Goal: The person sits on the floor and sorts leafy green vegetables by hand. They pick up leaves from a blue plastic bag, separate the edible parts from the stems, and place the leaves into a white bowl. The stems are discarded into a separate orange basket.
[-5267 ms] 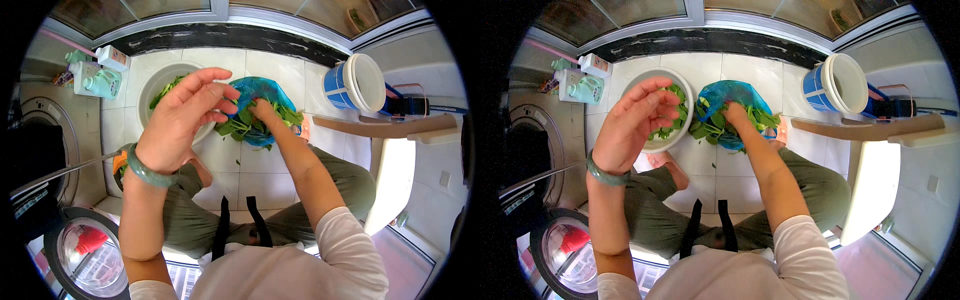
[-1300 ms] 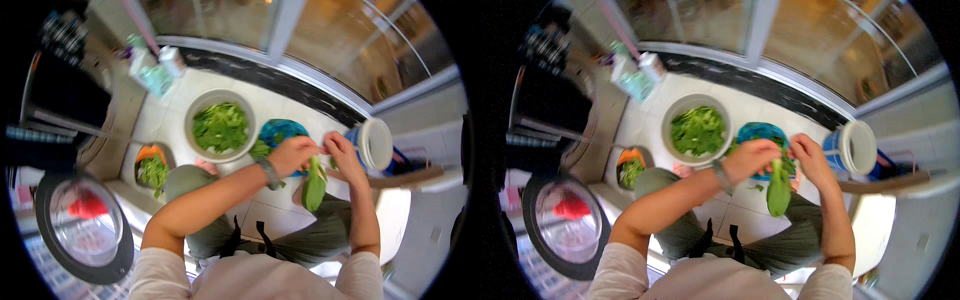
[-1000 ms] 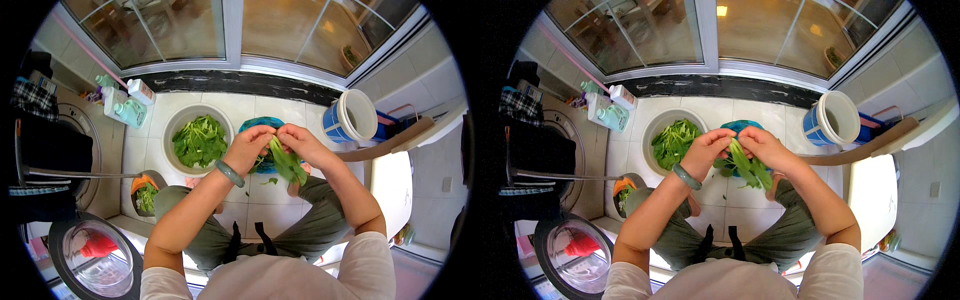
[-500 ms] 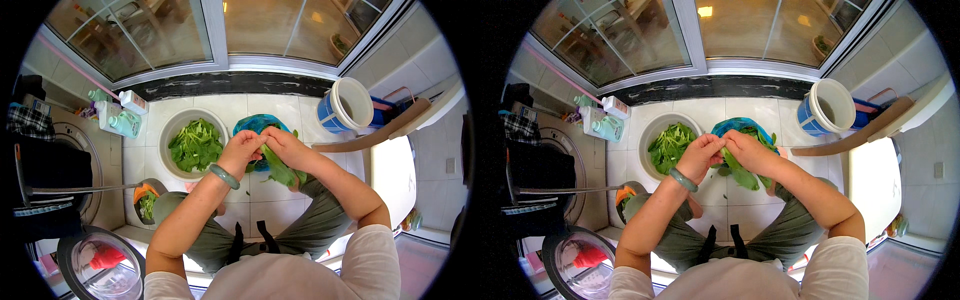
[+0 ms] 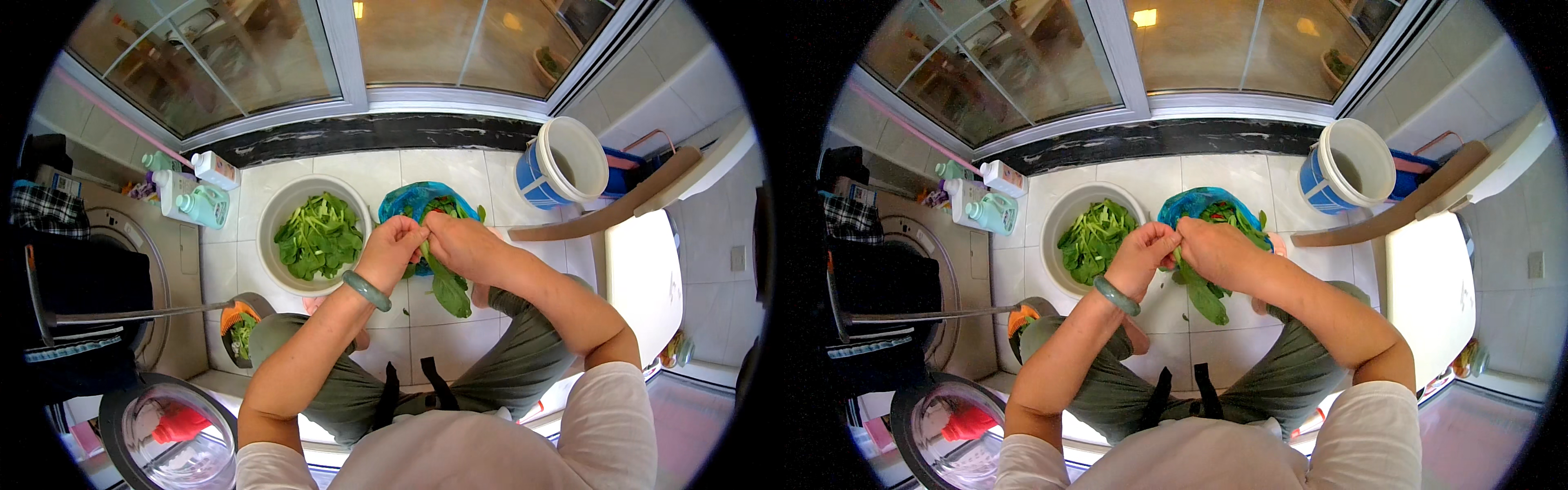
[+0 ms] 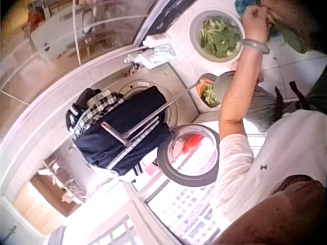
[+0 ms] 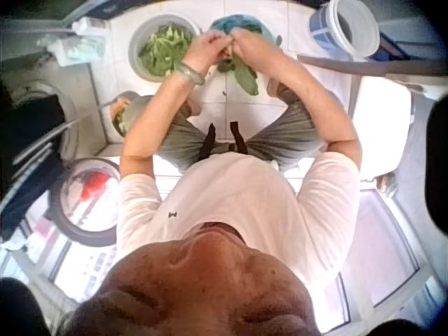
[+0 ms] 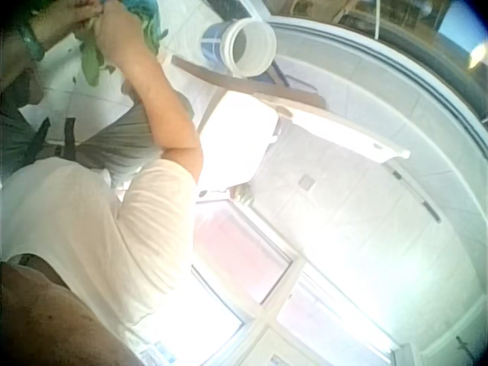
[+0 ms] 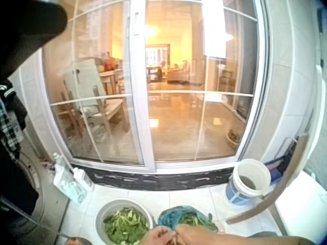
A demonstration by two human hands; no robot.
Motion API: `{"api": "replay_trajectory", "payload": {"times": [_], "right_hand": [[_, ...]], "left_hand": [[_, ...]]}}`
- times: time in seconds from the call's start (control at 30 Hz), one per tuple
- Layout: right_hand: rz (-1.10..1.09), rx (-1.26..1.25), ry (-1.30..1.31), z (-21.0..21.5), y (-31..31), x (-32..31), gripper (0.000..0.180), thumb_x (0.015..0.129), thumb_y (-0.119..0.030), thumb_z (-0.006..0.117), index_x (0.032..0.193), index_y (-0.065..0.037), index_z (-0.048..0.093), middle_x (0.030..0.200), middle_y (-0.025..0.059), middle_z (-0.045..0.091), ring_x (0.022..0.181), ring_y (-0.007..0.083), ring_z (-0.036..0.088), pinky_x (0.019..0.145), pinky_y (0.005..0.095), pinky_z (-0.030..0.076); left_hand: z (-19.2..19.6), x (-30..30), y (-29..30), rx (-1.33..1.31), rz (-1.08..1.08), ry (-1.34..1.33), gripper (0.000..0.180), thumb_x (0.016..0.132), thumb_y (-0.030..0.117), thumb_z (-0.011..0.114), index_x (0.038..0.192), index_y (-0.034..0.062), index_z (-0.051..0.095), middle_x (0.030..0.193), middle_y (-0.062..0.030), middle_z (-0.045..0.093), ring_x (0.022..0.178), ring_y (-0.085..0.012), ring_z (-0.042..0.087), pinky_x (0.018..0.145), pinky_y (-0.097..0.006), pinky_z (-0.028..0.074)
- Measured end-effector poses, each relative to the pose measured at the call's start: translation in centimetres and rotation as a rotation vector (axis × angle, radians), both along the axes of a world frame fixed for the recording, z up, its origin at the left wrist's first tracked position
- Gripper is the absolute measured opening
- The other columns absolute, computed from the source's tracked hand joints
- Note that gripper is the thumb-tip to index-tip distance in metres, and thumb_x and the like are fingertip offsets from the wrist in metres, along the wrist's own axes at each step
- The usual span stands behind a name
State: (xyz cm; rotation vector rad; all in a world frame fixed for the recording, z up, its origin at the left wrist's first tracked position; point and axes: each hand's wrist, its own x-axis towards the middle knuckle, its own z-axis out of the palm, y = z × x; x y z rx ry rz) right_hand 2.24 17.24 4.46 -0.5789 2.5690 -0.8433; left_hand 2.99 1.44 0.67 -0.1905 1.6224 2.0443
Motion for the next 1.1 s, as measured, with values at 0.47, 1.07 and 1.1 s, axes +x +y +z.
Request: {"api": "replay_trajectory", "payload": {"times": [0.47, 1.07, 1.1], "right_hand": [[-0.218, -0.705, -0.58, -0.2, 0.8, -1.9, 0.019, 0.091, -0.022, 0.039, 0.088, -0.008, 0.051, 0.067, -0.003, 0.046, 0.058, 0.0051, 0.041, 0.054, 0.0191, 0.037], [-0.2, -0.579, -0.619, 0.4, 0.5, -1.5, 0.024, 0.089, -0.028, 0.044, 0.084, -0.006, 0.051, 0.062, -0.0037, 0.044, 0.056, 0.0048, 0.041, 0.049, 0.019, 0.033], [-0.19, -0.552, -0.612, 0.3, 0.4, -1.5, 0.024, 0.089, -0.029, 0.044, 0.084, -0.006, 0.051, 0.062, -0.0034, 0.045, 0.057, 0.0048, 0.041, 0.05, 0.019, 0.033]], "left_hand": [[2.3, -1.4, -1.9, 0.414, 0.017, -0.029, 0.017, 0.086, 0.01, 0.049, 0.101, 0.0028, 0.055, 0.091, -0.003, 0.058, 0.084, -0.0102, 0.053, 0.074, -0.022, 0.043], [2.0, -0.8, -0.7, 0.073, 0.013, 0.019, 0.01, 0.084, 0.016, 0.055, 0.085, 0.0065, 0.053, 0.071, 0.002, 0.051, 0.062, -0.0055, 0.047, 0.056, -0.018, 0.039], [1.8, -0.7, -0.7, 0.064, -0.002, 0.009, 0.01, 0.084, 0.017, 0.055, 0.083, 0.0072, 0.052, 0.07, 0.0022, 0.05, 0.06, -0.0057, 0.047, 0.054, -0.018, 0.039]]}}
